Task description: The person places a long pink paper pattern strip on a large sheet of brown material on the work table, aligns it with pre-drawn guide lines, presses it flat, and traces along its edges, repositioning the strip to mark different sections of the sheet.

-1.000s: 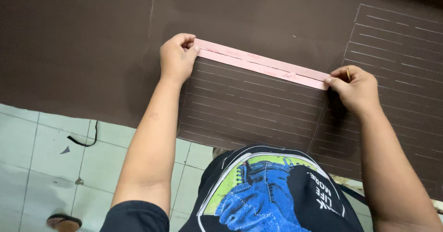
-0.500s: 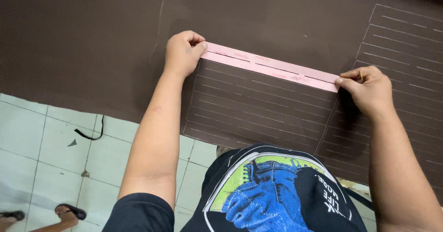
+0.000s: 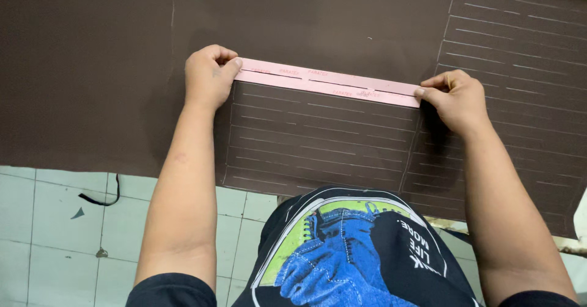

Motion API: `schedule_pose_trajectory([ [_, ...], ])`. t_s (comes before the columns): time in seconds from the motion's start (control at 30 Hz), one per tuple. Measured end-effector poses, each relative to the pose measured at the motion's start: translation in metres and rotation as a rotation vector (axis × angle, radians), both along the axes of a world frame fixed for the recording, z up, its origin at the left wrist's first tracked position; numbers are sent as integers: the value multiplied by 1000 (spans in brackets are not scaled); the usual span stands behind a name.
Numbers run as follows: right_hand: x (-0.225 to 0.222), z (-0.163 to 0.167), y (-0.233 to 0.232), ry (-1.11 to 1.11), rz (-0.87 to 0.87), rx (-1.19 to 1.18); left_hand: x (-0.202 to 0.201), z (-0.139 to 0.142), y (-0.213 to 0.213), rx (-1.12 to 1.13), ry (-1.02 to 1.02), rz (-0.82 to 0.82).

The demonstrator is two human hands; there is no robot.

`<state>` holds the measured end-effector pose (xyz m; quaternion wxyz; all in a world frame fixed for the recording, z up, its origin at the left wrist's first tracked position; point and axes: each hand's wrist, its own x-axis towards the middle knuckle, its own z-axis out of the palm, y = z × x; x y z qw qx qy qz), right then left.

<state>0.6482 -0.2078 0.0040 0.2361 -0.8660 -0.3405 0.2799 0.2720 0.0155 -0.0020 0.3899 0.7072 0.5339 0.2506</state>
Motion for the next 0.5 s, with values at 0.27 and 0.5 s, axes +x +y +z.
schedule_pose_trajectory([
  [0.27, -18, -11, -14, -41, 47, -15, -11, -16, -18, -18, -15, -2],
  [0.5, -20, -25, -23, -76, 106, -5, -18, -28, -25, 25, -8, -14],
])
